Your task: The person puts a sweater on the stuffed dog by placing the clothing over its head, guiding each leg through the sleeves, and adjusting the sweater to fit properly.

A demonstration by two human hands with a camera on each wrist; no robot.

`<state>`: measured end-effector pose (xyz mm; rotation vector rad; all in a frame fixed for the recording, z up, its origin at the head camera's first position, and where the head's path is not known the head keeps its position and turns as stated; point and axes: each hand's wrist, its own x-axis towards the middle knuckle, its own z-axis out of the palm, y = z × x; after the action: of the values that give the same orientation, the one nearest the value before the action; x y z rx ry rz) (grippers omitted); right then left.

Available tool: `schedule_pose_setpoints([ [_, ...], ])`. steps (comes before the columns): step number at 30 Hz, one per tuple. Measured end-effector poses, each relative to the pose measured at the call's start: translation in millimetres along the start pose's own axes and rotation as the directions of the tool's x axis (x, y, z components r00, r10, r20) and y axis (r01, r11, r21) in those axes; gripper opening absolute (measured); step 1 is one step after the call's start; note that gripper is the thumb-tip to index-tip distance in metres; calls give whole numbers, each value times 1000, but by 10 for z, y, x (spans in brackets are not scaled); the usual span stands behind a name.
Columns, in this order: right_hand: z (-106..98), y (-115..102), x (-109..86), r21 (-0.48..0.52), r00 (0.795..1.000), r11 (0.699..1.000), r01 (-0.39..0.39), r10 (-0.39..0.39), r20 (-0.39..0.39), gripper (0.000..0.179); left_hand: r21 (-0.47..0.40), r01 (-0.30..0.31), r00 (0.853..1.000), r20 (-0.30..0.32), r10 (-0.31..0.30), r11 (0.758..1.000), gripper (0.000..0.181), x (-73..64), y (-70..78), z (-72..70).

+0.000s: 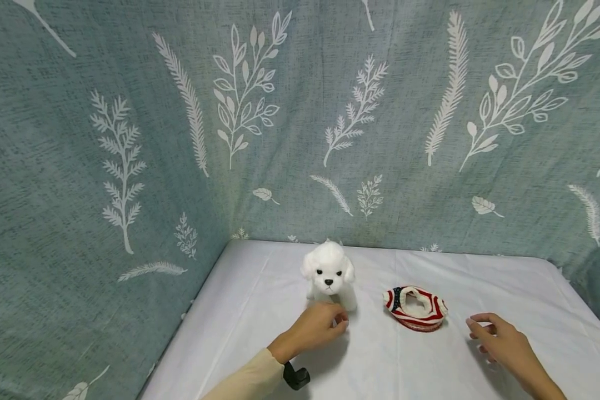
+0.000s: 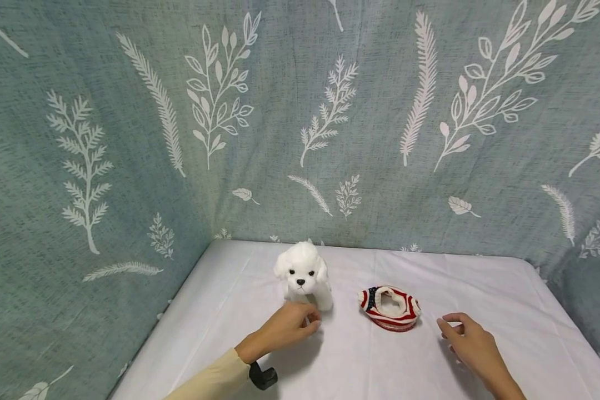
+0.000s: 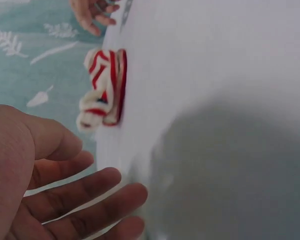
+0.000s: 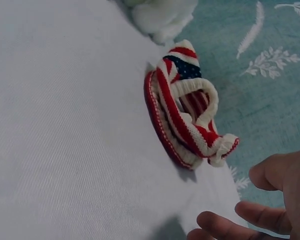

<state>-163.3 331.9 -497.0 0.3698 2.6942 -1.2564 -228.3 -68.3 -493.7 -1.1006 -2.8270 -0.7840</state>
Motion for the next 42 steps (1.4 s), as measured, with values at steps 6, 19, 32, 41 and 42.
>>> schedule_pose_setpoints([
  [6,37,-14,43,19,999,999,-35,35,-21,74,3,-44,999,22,44,999,9,192,155,137],
  [19,117,-98,163,48,996,996,-75,78,-51,77,-9,30,1000,-8,-30,1000,15,597,366,327],
  [32,215,-216,288,62,998,997,-48,51,-40,87,-131,244,964,-79,-255,961,26,876,462,484],
  [41,303,-261,373,87,1000,996,10,-11,3,78,-119,143,990,26,-141,983,42,992,440,549],
  [42,313,-265,378,85,1000,996,22,-22,7,76,-101,128,992,31,-126,987,42,1005,437,561],
])
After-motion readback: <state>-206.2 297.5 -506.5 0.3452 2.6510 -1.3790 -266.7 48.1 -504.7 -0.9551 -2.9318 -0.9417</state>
